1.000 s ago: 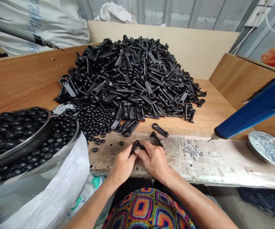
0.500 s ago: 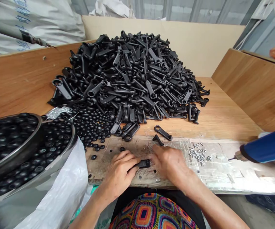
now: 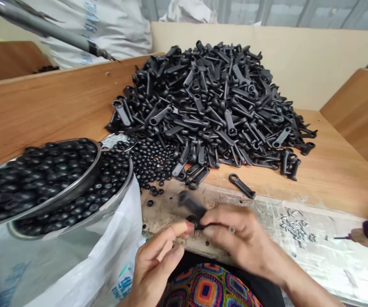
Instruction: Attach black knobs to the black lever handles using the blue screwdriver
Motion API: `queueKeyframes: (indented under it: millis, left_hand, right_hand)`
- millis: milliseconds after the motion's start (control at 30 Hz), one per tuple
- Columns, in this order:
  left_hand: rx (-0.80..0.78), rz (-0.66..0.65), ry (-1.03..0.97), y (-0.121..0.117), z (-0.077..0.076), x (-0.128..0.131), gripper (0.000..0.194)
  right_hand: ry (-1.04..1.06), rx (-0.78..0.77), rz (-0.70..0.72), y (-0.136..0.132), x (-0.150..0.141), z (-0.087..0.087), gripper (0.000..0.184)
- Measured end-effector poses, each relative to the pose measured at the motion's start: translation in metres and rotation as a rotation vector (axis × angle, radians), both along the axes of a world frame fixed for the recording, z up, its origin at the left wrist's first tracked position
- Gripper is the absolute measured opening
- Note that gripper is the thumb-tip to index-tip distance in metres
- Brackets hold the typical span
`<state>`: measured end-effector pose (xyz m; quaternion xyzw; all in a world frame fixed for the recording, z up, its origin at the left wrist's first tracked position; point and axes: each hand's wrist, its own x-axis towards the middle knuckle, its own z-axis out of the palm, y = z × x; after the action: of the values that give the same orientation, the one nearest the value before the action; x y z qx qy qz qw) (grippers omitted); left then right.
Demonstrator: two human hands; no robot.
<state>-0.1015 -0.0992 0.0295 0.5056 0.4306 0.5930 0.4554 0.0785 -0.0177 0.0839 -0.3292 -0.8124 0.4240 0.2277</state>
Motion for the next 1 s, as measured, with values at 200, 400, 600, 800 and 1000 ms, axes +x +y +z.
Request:
queueKeyframes:
  millis: [200, 400, 600, 800, 1000]
  left_hand:
    - [-0.238, 0.231, -0.616, -0.005, 0.002, -0.011, 0.028]
    - [-0.211, 0.412, -0.421, -0.018, -0.007, -0.026, 0.025]
    - [-0.392, 0.246, -0.361, -0.01, -0.011, -0.026, 0.041]
    - [-0.385, 0.139, -0.327, 0.005, 0.003, -0.013, 0.032]
    - [-0.266, 0.089, 0.013, 0.01, 0.017, 0.018, 0.018]
  right_hand:
    - [-0.028, -0.068, 0.467, 0.008, -0.063, 0.017, 0.027]
    - [-0.64, 0.501, 0.331, 0.058, -0.079, -0.009, 0.019]
    - [-0.768, 0.587, 0.429, 0.06, -0.103, -0.032, 0.023]
    - [-0.462, 0.42, 0.26, 0.053, -0.069, 0.003, 0.017]
    - [0.396, -0.336, -0.015, 0.007, -0.004, -0.005, 0.022]
